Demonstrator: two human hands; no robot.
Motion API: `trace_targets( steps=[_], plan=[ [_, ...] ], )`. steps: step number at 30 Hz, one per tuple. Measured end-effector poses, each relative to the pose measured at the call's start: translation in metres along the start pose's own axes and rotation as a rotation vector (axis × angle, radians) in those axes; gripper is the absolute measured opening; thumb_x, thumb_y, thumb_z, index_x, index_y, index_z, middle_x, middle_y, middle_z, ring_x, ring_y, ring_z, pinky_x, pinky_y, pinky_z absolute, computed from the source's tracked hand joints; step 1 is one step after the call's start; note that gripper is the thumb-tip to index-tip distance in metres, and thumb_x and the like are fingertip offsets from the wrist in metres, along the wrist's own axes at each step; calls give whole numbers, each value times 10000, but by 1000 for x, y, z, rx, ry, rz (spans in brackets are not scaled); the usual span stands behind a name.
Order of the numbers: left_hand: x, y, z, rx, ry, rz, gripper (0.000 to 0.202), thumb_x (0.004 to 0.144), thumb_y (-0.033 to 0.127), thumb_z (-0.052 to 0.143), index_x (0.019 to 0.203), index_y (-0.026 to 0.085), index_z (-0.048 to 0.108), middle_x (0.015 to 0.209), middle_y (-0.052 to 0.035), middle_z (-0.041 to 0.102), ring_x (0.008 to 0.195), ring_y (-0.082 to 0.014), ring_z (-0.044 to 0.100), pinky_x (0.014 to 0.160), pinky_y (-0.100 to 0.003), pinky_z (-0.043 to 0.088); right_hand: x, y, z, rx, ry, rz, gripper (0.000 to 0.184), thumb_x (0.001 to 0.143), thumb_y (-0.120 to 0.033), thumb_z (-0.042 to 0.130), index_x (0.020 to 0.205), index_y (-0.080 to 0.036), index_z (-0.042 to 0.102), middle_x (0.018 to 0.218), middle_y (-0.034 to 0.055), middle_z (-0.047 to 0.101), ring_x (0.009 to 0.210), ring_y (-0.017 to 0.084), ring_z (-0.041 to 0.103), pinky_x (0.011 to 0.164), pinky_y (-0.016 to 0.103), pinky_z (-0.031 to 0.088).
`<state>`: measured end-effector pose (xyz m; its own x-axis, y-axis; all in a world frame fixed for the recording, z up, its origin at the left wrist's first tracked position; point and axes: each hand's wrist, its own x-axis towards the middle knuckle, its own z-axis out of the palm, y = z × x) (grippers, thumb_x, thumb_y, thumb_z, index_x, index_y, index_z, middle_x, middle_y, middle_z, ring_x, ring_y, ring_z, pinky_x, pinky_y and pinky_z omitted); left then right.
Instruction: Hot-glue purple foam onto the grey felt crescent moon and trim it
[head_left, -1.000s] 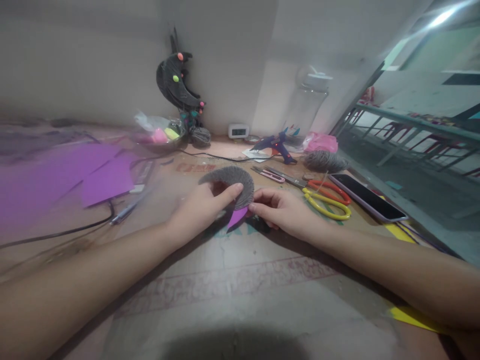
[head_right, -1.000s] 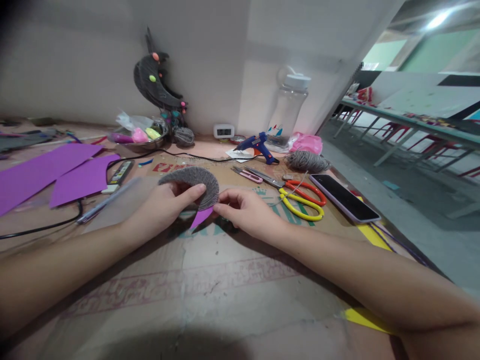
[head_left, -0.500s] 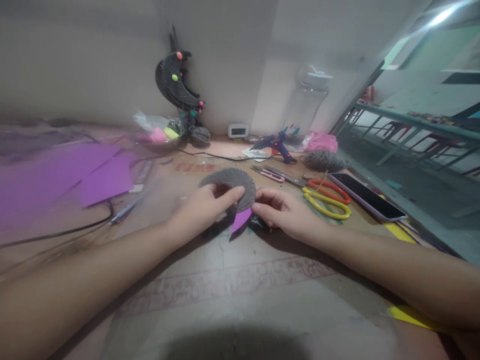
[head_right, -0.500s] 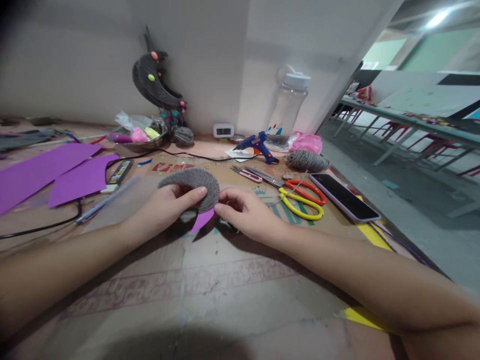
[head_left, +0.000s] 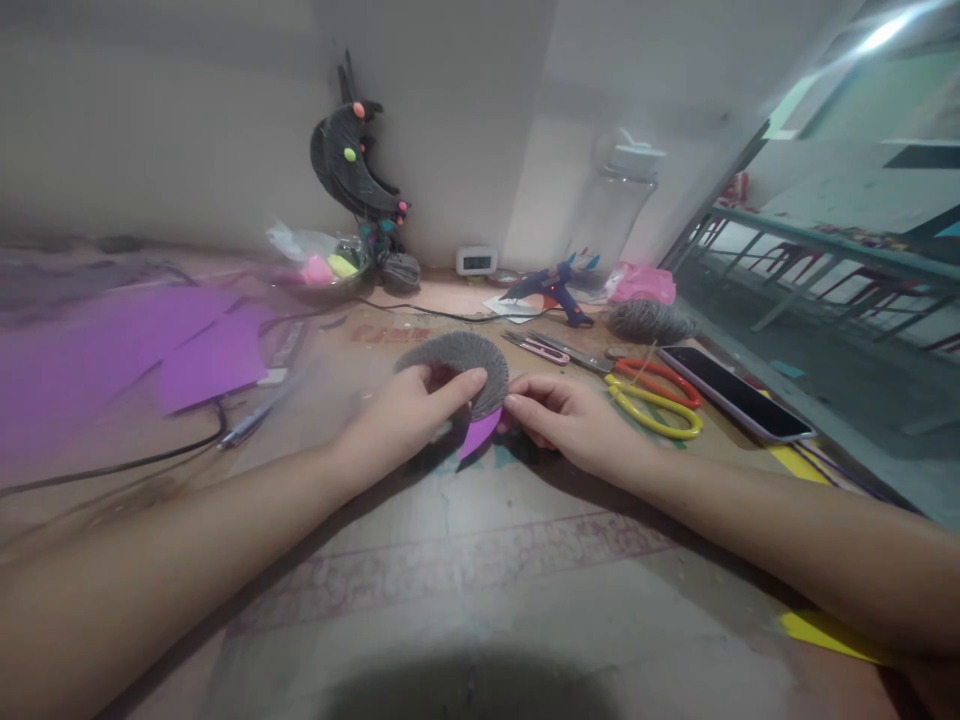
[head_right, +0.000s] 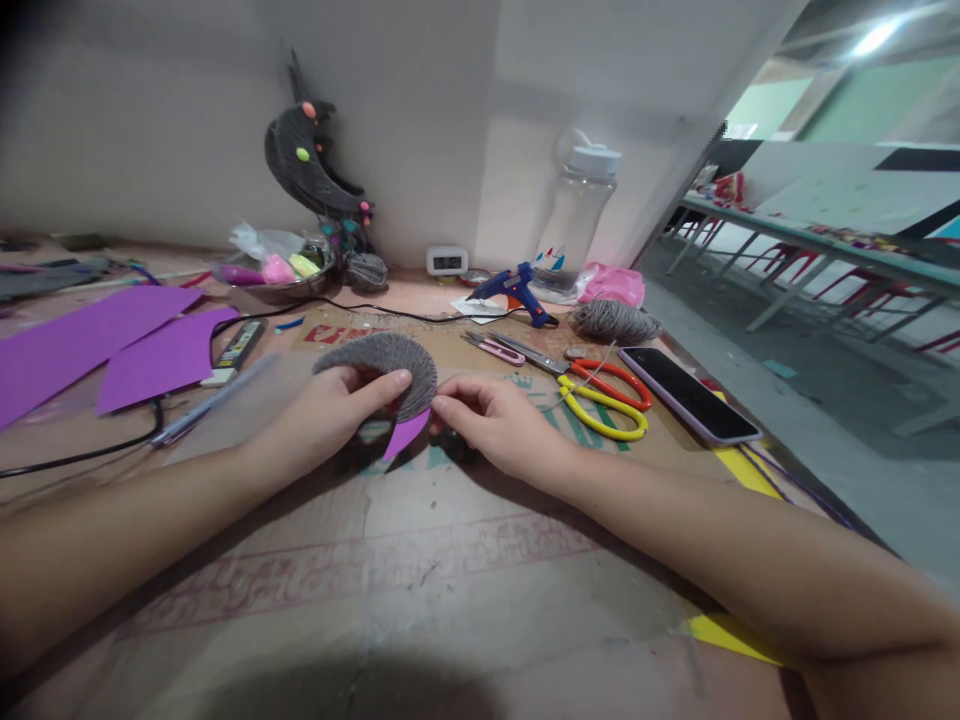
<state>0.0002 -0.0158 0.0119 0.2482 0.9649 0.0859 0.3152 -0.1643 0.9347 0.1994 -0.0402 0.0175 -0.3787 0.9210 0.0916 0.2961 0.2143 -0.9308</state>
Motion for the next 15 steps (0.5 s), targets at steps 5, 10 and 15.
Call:
trace_targets(
  steps=[5, 10, 15],
  plan=[
    [1, -1, 0, -73, -24, -7, 380, 817, 561, 638, 918, 211, 747, 944, -48, 779, 853, -219, 689, 797, -307, 524, -1, 2, -4, -4, -26, -35, 398, 967, -477, 466, 814, -152, 637, 570, -36, 498, 473, 75, 407, 436, 222, 301],
    [1, 1, 0, -109, -24, -12, 380, 816, 551, 633, 894, 193, 733, 884, -55, 761, 808, -212, 678, 751, -311, 529, 5, 7, -10, 74, 182, -51, 325, 952, -411, 501, 1162, -181, 594, 835, 2, 639, 484, 61, 461, 414, 209, 348],
    [4, 0, -1, -65, 24, -18, 409, 819, 571, 601, 813, 171, 688, 765, -47, 707, 715, -201, 636, 656, -307, 497, 10, 8, -15, 73, 269, -59, 212, 912, -339, 557, 1045, -180, 600, 738, -19, 643, 452, 55, 436, 404, 200, 350]
  ],
)
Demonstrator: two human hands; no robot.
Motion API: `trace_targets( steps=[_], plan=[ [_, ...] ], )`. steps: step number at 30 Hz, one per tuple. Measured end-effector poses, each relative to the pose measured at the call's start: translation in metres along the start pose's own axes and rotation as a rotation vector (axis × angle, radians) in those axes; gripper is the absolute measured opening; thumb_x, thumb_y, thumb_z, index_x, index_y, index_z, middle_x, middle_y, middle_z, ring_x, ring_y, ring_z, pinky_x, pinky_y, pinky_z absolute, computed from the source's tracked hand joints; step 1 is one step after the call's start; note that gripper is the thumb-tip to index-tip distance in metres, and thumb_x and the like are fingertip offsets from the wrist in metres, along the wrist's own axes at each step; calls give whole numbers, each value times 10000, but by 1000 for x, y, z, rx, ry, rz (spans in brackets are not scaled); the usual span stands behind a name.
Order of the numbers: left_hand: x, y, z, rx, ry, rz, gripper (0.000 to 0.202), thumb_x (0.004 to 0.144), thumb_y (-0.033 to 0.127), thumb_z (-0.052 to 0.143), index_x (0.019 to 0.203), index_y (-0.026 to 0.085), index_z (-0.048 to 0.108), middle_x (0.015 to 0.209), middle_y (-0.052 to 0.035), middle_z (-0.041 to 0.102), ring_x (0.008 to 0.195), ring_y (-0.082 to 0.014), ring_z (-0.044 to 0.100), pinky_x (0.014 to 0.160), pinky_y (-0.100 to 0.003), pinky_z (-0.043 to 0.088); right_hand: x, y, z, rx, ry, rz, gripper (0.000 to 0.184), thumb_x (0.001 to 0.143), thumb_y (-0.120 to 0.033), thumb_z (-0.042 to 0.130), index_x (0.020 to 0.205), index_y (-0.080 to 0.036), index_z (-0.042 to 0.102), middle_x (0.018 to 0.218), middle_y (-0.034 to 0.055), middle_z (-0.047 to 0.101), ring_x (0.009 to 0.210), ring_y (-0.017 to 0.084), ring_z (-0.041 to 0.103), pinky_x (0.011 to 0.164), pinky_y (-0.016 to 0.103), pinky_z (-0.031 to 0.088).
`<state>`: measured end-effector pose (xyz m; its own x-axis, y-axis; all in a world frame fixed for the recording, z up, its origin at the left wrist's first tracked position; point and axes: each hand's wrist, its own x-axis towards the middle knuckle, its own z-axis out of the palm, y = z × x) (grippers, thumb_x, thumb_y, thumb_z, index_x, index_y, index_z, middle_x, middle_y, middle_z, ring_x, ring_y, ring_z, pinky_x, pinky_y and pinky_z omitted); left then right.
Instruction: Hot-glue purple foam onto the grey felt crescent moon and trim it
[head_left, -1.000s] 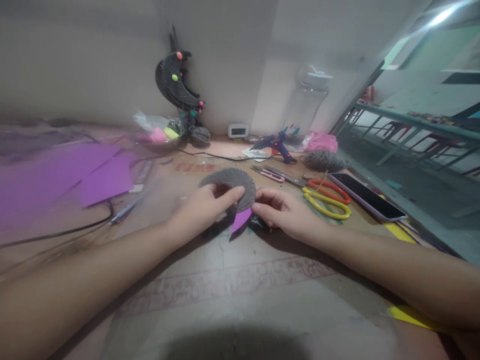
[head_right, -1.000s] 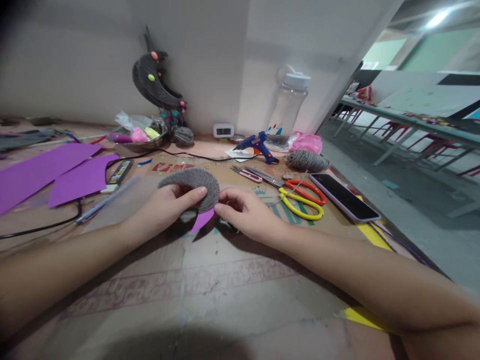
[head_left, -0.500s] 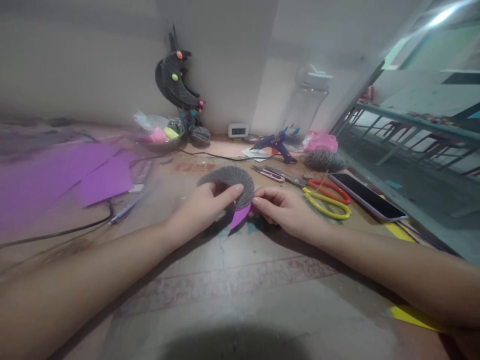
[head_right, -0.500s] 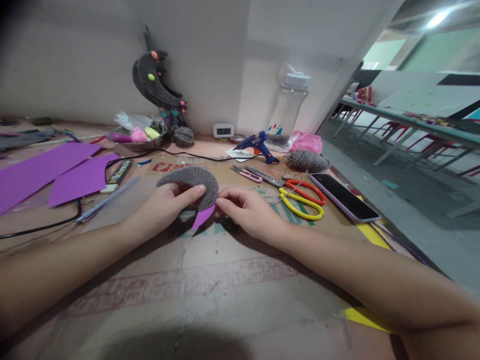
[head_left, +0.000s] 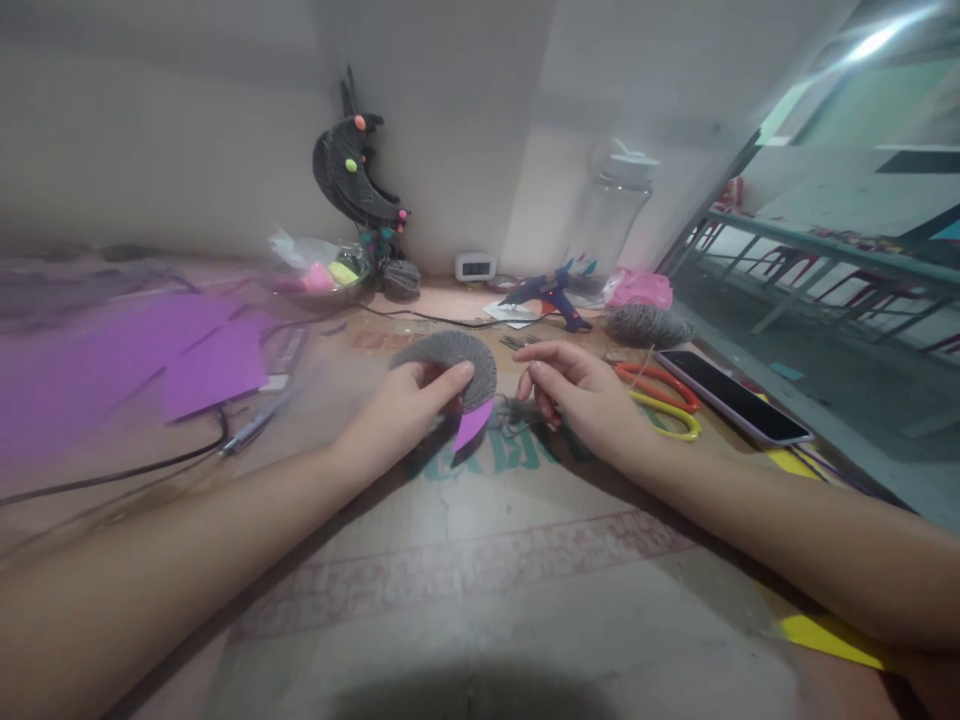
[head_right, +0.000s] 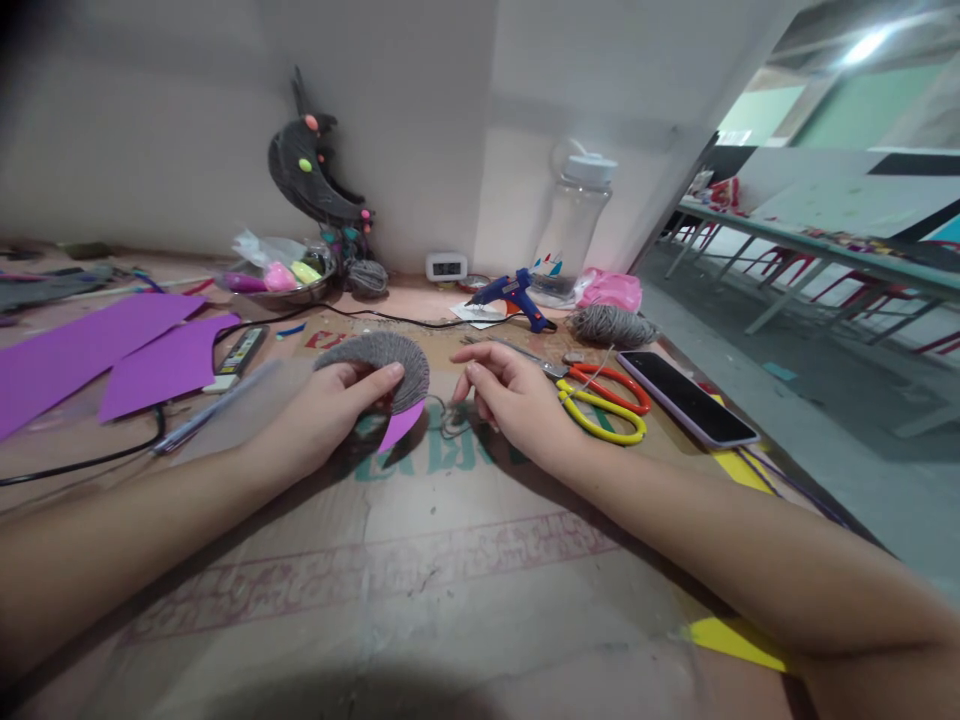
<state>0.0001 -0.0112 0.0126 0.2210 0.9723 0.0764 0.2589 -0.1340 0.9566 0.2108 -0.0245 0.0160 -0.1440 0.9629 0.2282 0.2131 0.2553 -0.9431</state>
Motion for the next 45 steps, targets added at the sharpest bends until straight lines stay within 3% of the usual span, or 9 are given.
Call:
trace_targets(
  steps=[7, 16, 22, 31, 35, 45],
  plan=[
    [2, -5, -1, -22, 7, 15, 415, 831, 586, 587, 793, 180, 666, 723, -25, 672, 673, -181, 604, 639, -285, 470, -3, -2, 0, -32, -47, -12, 143, 887, -316, 586, 887, -173, 601, 741, 4, 694, 444, 49, 441, 409, 192, 356],
    [1, -6, -1, -18, -8, 26, 422, 842, 592, 576, 829, 181, 672, 772, -31, 691, 729, -189, 620, 682, -287, 470, -8, -5, 0, -123, -96, -12, 280, 935, -405, 544, 766, -182, 553, 668, -4, 661, 479, 69, 458, 445, 206, 363],
    [1, -2, 0, 11, 18, 29, 388, 834, 574, 580, 777, 200, 664, 748, -25, 691, 697, -190, 609, 633, -283, 460, -8, -2, -1, -158, -118, -39, 159, 934, -327, 543, 880, -184, 588, 732, -7, 675, 517, 74, 475, 500, 222, 379],
    [1, -3, -1, 24, 12, 34, 412, 826, 595, 577, 781, 193, 655, 717, -16, 664, 678, -188, 610, 630, -289, 460, -6, -4, 2, -180, -64, -36, 183, 846, -337, 650, 769, -185, 582, 689, -12, 640, 530, 85, 491, 505, 234, 385],
    [0, -3, -1, -1, -4, 36, 415, 835, 590, 580, 802, 184, 658, 739, -19, 669, 699, -185, 606, 658, -287, 459, -5, -4, -1, -197, -50, -74, 182, 882, -338, 605, 787, -183, 591, 712, -10, 647, 526, 78, 476, 512, 234, 387],
    [0, -3, 0, 23, -3, 30, 430, 834, 590, 565, 858, 178, 684, 804, -49, 713, 739, -208, 632, 658, -293, 476, -2, -5, 0, 24, -51, 0, 116, 817, -244, 622, 905, -190, 568, 813, -1, 670, 511, 62, 489, 459, 213, 403]
  ],
)
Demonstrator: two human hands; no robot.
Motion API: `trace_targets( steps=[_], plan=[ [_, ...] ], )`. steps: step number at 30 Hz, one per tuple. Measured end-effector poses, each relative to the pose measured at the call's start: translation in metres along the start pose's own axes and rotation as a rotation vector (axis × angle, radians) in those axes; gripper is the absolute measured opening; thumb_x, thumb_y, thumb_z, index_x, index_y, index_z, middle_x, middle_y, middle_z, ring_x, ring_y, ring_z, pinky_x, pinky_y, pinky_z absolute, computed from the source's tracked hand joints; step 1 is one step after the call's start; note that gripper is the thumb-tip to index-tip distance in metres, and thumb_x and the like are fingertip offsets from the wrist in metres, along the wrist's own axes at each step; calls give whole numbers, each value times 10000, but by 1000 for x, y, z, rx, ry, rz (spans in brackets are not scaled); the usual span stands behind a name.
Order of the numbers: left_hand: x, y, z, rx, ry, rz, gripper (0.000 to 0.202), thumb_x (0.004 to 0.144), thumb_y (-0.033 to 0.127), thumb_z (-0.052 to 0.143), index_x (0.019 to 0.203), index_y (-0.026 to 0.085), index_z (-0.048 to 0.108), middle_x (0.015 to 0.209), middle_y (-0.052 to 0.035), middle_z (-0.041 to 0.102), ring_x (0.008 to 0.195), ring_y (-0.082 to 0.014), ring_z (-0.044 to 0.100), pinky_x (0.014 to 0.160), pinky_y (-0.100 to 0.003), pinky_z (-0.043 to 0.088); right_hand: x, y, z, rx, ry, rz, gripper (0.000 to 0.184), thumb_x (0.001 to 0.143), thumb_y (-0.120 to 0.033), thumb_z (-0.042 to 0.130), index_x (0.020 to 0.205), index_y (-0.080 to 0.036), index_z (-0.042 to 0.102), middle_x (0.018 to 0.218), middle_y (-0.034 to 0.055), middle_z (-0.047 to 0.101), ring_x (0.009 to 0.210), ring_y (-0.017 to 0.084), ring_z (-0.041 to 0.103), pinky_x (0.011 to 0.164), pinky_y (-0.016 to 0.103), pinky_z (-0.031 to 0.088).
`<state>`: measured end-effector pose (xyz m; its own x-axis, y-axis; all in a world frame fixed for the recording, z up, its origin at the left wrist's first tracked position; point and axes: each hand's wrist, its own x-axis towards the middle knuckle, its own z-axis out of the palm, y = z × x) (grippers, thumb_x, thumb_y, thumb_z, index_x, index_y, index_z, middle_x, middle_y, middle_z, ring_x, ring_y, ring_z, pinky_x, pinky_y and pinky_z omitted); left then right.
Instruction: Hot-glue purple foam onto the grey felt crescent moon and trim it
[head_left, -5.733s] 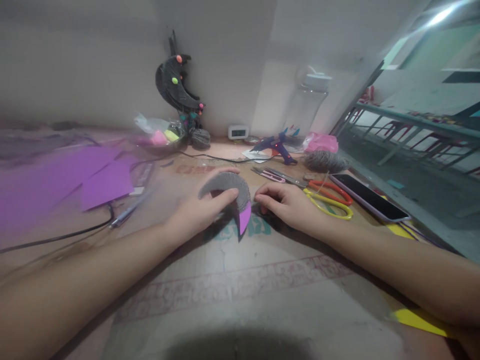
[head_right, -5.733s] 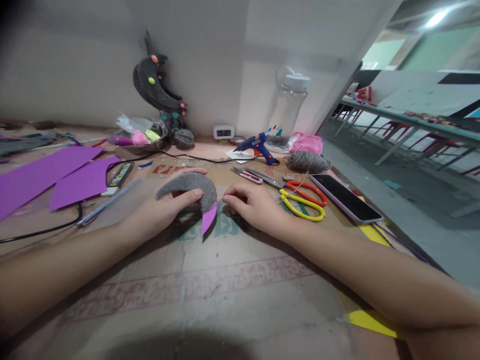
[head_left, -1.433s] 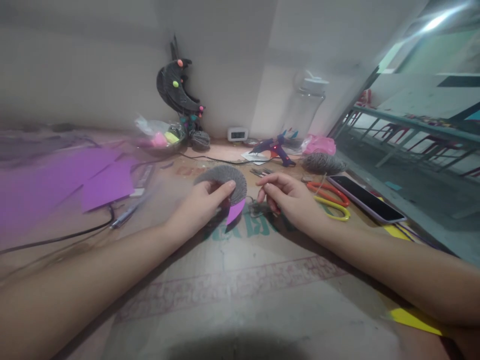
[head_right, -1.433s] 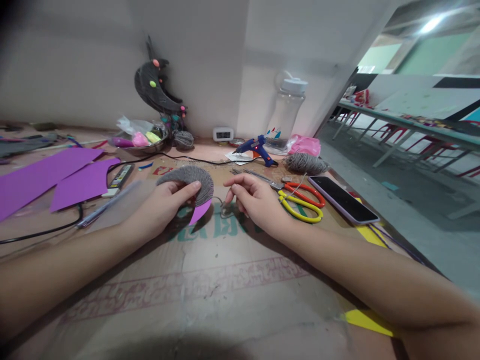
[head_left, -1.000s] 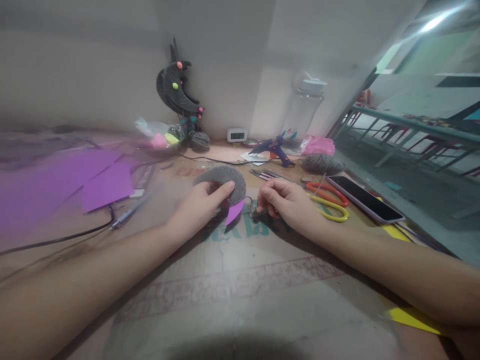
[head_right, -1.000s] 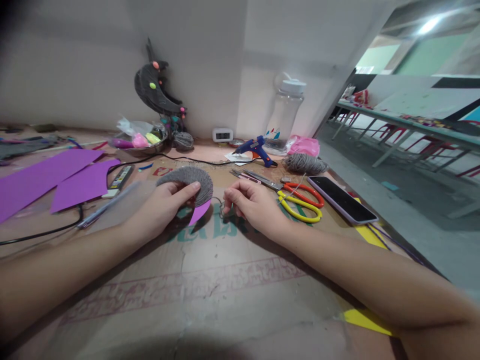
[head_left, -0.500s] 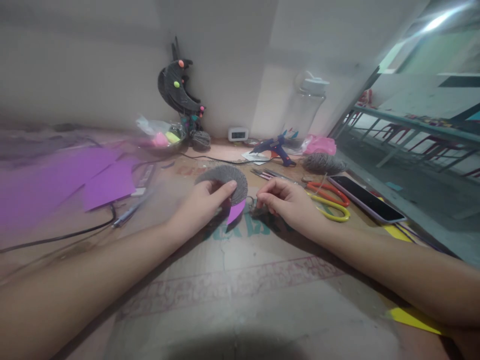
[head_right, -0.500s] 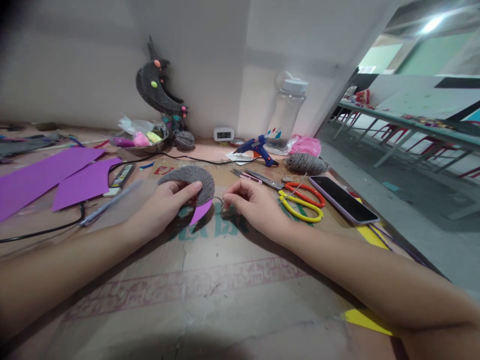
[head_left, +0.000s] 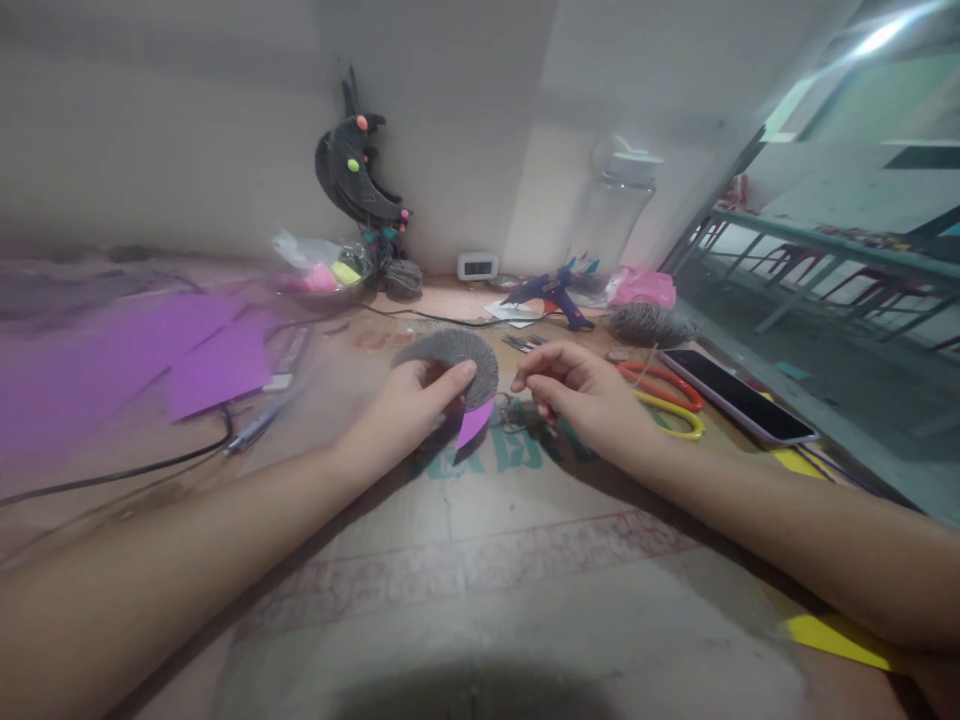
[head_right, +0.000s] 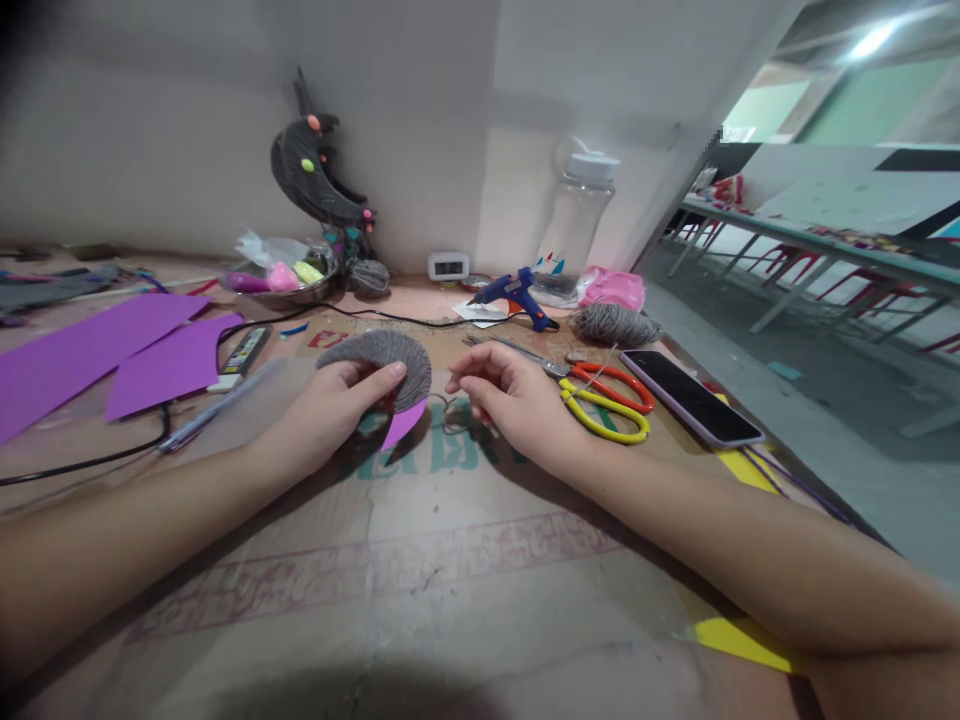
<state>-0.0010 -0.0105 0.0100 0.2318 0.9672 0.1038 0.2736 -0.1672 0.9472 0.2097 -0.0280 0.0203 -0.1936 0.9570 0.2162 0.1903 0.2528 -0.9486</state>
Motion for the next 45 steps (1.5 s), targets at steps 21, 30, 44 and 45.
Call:
trace_targets(
  steps=[21, 30, 44, 45],
  plan=[
    [-1, 2, 1, -2, 2, -23, 430, 822, 592, 580, 849, 175, 685, 786, -45, 709, 708, -200, 631, 610, -295, 465, -9, 1, 1, -211, -53, -137, 59, 912, -223, 542, 969, -208, 545, 821, -14, 540, 693, 114, 509, 624, 266, 411],
    [-3, 5, 1, -9, -4, 0, 392, 842, 559, 590, 867, 182, 696, 848, -42, 734, 774, -210, 656, 687, -302, 490, -6, 1, 0, -475, -20, -243, 231, 949, -316, 542, 805, -182, 664, 829, 26, 666, 818, 158, 609, 779, 305, 456],
    [-6, 4, 2, 34, -41, 36, 386, 843, 568, 586, 854, 199, 701, 841, -41, 748, 782, -211, 668, 713, -313, 501, -2, 0, 9, -266, -173, -27, 191, 850, -344, 618, 783, -172, 671, 792, 20, 626, 713, 137, 553, 664, 280, 432],
    [-6, 4, 2, 41, -45, 37, 394, 844, 574, 582, 839, 196, 692, 815, -39, 739, 763, -206, 663, 703, -310, 500, -3, 1, 9, -240, -169, -17, 197, 848, -350, 620, 779, -171, 666, 776, 16, 617, 697, 132, 544, 646, 274, 426]
  ],
)
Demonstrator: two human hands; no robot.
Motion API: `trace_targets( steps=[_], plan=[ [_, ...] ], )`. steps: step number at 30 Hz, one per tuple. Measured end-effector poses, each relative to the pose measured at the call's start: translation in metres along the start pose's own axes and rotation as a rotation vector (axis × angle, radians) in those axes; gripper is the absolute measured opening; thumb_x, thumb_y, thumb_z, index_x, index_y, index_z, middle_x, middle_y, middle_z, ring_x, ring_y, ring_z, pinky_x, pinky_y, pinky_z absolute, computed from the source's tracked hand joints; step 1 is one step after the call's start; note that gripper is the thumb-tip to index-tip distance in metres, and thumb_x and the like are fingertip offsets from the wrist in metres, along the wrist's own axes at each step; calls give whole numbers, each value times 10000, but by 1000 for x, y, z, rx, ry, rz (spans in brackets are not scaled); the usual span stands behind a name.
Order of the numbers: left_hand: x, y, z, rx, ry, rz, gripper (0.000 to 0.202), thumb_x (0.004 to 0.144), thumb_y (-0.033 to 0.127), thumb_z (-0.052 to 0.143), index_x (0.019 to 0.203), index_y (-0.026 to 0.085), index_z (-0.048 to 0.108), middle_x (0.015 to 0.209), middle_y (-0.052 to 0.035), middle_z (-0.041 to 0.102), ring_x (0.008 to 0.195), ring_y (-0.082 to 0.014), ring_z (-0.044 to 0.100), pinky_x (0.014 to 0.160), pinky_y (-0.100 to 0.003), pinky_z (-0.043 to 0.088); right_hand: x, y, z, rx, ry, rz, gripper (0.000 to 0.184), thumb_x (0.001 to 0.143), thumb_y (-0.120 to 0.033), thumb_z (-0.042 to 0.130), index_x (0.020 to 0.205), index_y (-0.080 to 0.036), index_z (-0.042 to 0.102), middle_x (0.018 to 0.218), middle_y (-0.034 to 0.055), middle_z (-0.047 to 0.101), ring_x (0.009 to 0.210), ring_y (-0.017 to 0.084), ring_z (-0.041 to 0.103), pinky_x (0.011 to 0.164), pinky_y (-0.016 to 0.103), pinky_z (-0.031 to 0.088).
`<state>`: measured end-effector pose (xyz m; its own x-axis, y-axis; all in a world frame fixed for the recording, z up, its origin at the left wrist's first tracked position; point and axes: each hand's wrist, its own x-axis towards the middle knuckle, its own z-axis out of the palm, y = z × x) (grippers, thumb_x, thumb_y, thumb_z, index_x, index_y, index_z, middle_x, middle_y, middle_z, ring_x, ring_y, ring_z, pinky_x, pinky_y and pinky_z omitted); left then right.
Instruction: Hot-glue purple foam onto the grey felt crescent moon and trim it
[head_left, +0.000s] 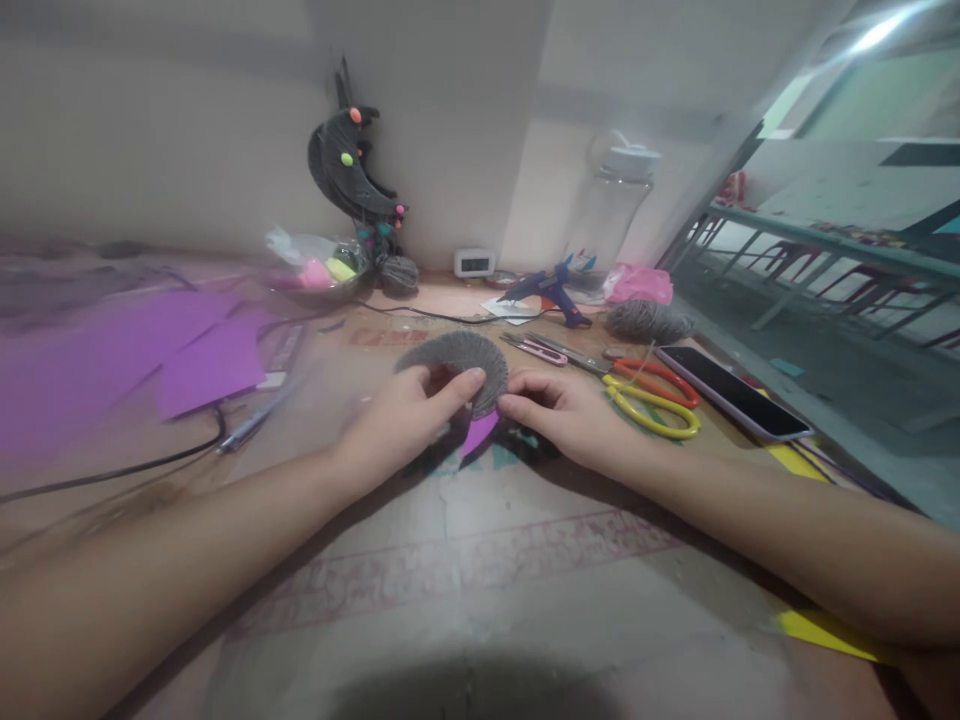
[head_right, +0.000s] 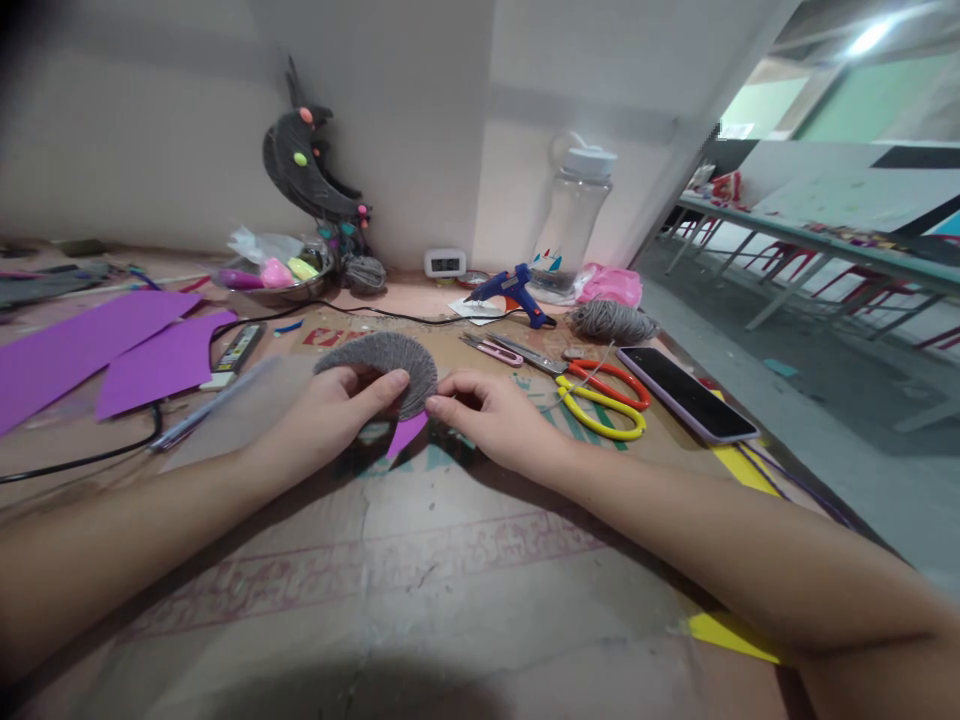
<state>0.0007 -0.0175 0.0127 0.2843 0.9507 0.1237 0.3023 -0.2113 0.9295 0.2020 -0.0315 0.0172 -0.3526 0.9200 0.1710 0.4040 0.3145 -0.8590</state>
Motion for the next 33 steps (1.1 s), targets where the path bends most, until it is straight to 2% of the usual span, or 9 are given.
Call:
trace_targets(
  steps=[7, 11, 18, 21, 24, 26, 28, 31, 33],
  plan=[
    [2, 0, -2, 46, -100, 120, 362, 882, 513, 559, 732, 189, 618, 737, -9, 645, 717, -164, 606, 676, -276, 466, 0, 5, -2, 152, 67, 51, 262, 825, -432, 649, 779, -174, 640, 713, -2, 597, 644, 122, 524, 597, 257, 422],
    [2, -3, -2, -5, -150, 114, 339, 911, 481, 527, 752, 189, 597, 717, 2, 608, 696, -151, 571, 667, -272, 447, 0, 3, -3, 160, 90, 52, 267, 809, -436, 660, 769, -173, 639, 683, -15, 578, 614, 113, 503, 593, 257, 414],
    [3, -6, -1, -14, -167, 126, 313, 910, 468, 546, 766, 197, 604, 725, 3, 600, 682, -146, 554, 626, -261, 426, 0, 5, -4, 164, 86, 42, 298, 806, -462, 669, 751, -173, 621, 650, -26, 540, 591, 107, 475, 557, 249, 391],
    [4, -4, 0, -31, -112, 116, 374, 927, 497, 493, 748, 194, 618, 752, -15, 636, 719, -159, 587, 668, -267, 452, 0, 7, -4, 184, 55, 60, 308, 813, -475, 661, 759, -177, 608, 652, -23, 550, 589, 111, 489, 553, 250, 395],
    [4, -4, -2, -16, -70, 32, 450, 886, 598, 503, 772, 187, 647, 785, -38, 686, 752, -193, 627, 726, -302, 482, 1, 6, -3, 165, -42, 60, 294, 850, -459, 627, 766, -178, 608, 661, -20, 559, 588, 111, 498, 570, 257, 407],
    [2, -4, -3, 24, -67, -43, 476, 848, 639, 527, 781, 190, 670, 802, -48, 713, 798, -229, 647, 767, -334, 495, -1, 3, -3, 70, -96, -14, 284, 889, -430, 587, 763, -177, 617, 706, -2, 582, 643, 123, 527, 625, 270, 431],
    [0, -5, -4, 60, -34, -90, 471, 834, 640, 533, 780, 202, 697, 844, -51, 739, 870, -258, 655, 823, -356, 496, -2, -2, -4, -50, -118, -113, 284, 938, -408, 518, 836, -178, 649, 781, 20, 613, 712, 138, 555, 674, 279, 447],
    [-1, -5, -5, 49, 32, -100, 455, 831, 632, 529, 817, 223, 728, 895, -40, 758, 924, -266, 656, 874, -358, 486, -1, -5, -10, -130, -39, -163, 328, 983, -409, 432, 1118, -189, 636, 941, 48, 646, 729, 136, 566, 667, 277, 458],
    [0, -5, -5, 41, 65, -106, 467, 822, 643, 529, 803, 219, 722, 856, -39, 754, 879, -261, 658, 839, -351, 493, 3, -4, -20, -135, 101, -153, 329, 973, -396, 455, 1163, -182, 619, 951, 52, 649, 716, 131, 567, 662, 275, 462]
  ],
)
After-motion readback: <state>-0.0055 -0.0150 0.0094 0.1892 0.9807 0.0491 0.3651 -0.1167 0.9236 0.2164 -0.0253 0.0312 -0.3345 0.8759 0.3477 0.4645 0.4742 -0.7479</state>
